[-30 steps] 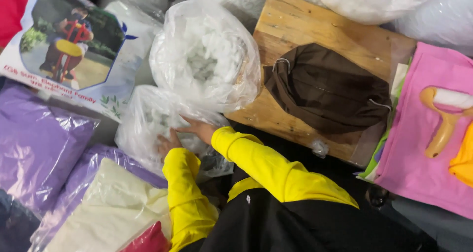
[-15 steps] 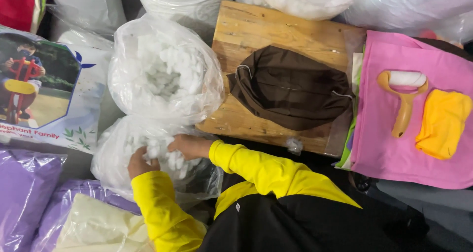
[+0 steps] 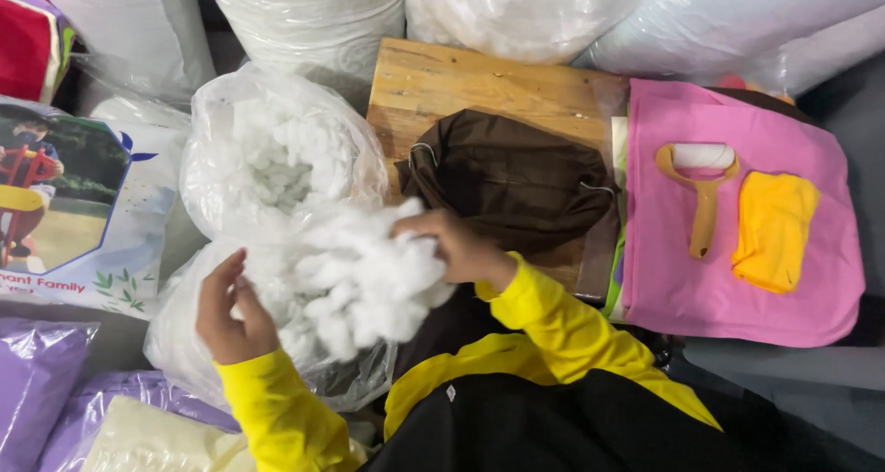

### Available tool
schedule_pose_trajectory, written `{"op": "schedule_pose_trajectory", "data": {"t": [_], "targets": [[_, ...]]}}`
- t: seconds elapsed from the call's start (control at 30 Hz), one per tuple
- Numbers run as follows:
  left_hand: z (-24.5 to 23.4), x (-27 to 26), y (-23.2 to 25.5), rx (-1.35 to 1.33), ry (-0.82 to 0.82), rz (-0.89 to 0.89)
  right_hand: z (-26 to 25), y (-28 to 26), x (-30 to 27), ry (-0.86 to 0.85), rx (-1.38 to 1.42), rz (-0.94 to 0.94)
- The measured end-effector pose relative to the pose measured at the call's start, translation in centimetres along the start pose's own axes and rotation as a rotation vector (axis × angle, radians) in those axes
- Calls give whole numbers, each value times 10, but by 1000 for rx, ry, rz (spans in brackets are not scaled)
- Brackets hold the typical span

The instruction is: Stuffing a brown pillowcase with white fiberfill, zipping it closed, and cleaning it with a lint roller.

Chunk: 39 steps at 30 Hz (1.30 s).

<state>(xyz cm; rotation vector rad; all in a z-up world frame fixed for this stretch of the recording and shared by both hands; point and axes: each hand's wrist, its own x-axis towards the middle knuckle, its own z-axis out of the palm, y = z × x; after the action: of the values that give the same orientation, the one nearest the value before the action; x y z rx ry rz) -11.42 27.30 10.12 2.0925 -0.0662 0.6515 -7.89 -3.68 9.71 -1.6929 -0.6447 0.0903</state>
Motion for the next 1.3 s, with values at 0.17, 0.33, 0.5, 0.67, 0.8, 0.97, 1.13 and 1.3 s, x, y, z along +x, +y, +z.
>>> {"op": "schedule_pose_trajectory", "data": {"t": [0.17,0.33,0.5,0.67,0.8,0.97,1.13,1.3], "targets": [[106,8,74,-311,-238,306,-108,7,-67,295,-170,118],[225,8,114,-228,-337,714,-147,24,-76,427,-481,89],[353,-15,72,96,-844,625,-141,68,-87,326,-716,152],[390,-31,-10,299,-911,551,-157,89,-124,282,-732,342],[336,-1,-20,109,-678,661,-179,57,-136,313,-735,471],[306,1,48,-292,-918,250,-138,33,-98,347,-596,199],[374,-40,22,41,-1019,223,-109,97,-80,323,-743,326],[383,-32,3,495,-1030,171,-141,156,-102,181,-970,636]]}}
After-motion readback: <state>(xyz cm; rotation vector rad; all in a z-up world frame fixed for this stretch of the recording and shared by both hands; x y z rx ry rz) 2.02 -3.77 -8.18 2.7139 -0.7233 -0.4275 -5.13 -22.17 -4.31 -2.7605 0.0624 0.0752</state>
